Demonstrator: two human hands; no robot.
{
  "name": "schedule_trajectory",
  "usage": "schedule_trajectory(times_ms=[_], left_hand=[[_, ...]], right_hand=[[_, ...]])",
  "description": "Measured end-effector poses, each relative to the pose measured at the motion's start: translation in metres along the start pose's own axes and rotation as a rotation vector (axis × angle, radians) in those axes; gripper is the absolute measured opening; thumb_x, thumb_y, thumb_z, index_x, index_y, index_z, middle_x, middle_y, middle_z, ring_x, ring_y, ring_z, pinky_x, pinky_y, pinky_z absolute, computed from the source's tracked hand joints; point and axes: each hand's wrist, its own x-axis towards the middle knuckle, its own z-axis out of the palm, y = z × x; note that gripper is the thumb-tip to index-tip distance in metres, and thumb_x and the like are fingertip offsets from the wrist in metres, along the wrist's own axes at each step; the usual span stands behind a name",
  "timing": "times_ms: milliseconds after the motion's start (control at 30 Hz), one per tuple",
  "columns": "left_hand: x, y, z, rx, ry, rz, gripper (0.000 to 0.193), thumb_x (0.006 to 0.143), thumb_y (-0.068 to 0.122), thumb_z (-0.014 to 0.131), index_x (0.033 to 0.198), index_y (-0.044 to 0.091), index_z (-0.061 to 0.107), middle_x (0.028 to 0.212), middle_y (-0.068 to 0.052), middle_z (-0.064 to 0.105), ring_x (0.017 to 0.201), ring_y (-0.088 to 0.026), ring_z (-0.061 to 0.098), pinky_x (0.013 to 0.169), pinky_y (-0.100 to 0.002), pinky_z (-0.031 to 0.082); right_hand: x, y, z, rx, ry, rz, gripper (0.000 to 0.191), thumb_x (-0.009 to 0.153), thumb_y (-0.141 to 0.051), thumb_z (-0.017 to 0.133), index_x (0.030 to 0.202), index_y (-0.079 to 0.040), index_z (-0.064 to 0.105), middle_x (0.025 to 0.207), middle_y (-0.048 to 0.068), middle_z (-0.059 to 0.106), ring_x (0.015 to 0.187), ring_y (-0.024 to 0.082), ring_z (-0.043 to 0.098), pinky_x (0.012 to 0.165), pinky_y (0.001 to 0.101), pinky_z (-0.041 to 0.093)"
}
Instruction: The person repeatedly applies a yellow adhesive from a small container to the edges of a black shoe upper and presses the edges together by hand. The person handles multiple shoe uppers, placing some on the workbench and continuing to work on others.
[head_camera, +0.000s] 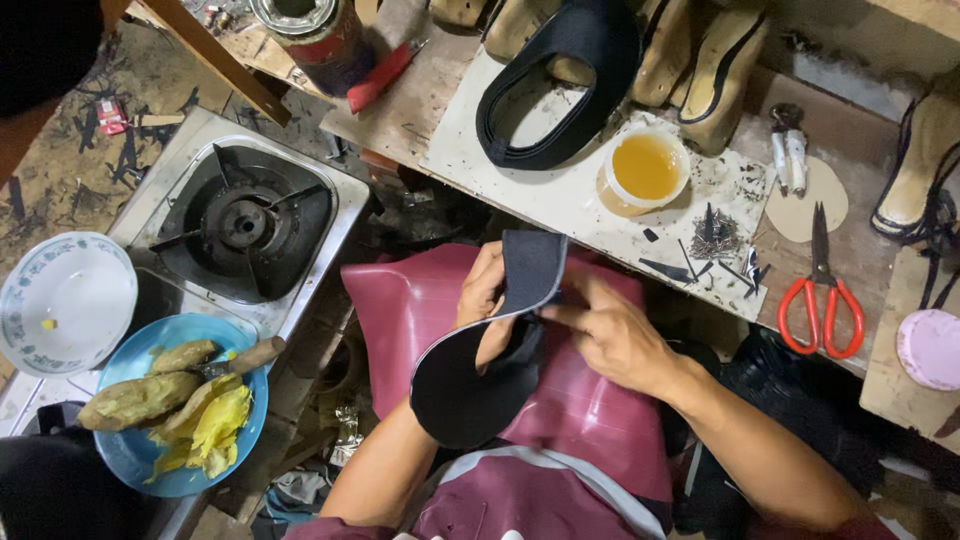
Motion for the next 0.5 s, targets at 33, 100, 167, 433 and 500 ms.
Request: schedule_trajectory(times_ms=[33,100,167,433,500], left_hand=[[-0.001,-0.003,-0.001,0.013,0.018,0.011,0.031,0.104,0.018,0.067,0.131,0.003,0.068,0.130,-0.011,0.062,0.119,-0.022,0.063,0.103,-0.032,0.051],[-0.003,-0.007,-0.003,0.035,0.014,0.006,0.029,0.104,0.016,0.067,0.130,0.002,0.068,0.129,-0.012,0.062,0.119,-0.024,0.062,0.103,-0.032,0.051],[-0.004,-0.006,-0.004,0.051,-0.019,-0.001,0.031,0.103,0.016,0.067,0.131,0.002,0.066,0.131,-0.013,0.061,0.121,-0.025,0.062,0.105,-0.033,0.050],[0.012,0.029,-0.014,0.102,0.031,-0.031,0.041,0.099,0.023,0.069,0.133,0.001,0.064,0.131,-0.015,0.061,0.124,-0.026,0.061,0.108,-0.035,0.047],[0.010,0.040,-0.027,0.257,-0.095,0.292,0.029,0.096,0.019,0.072,0.119,0.005,0.060,0.134,-0.018,0.056,0.130,-0.032,0.054,0.113,-0.040,0.043]], right_hand=[[-0.001,0.001,0.001,0.034,-0.068,-0.002,0.050,0.072,0.007,0.060,0.119,-0.005,0.075,0.136,0.027,0.055,0.128,0.042,0.056,0.107,0.0444,0.047],[-0.003,0.006,0.002,0.058,0.011,-0.003,0.046,0.075,0.007,0.060,0.116,-0.008,0.075,0.135,0.024,0.060,0.121,0.036,0.063,0.102,0.0407,0.052],[-0.005,0.010,0.005,0.027,-0.026,0.056,0.042,0.077,0.006,0.059,0.115,-0.006,0.071,0.132,0.021,0.063,0.112,0.031,0.067,0.093,0.0372,0.057],[-0.016,0.024,-0.009,0.250,-0.088,-0.049,0.034,0.079,0.007,0.059,0.107,-0.006,0.074,0.117,0.011,0.069,0.103,0.024,0.071,0.091,0.0320,0.056],[-0.019,0.025,-0.013,0.289,0.027,0.154,0.030,0.088,0.003,0.060,0.114,-0.004,0.073,0.114,0.009,0.071,0.097,0.019,0.072,0.086,0.0278,0.058]])
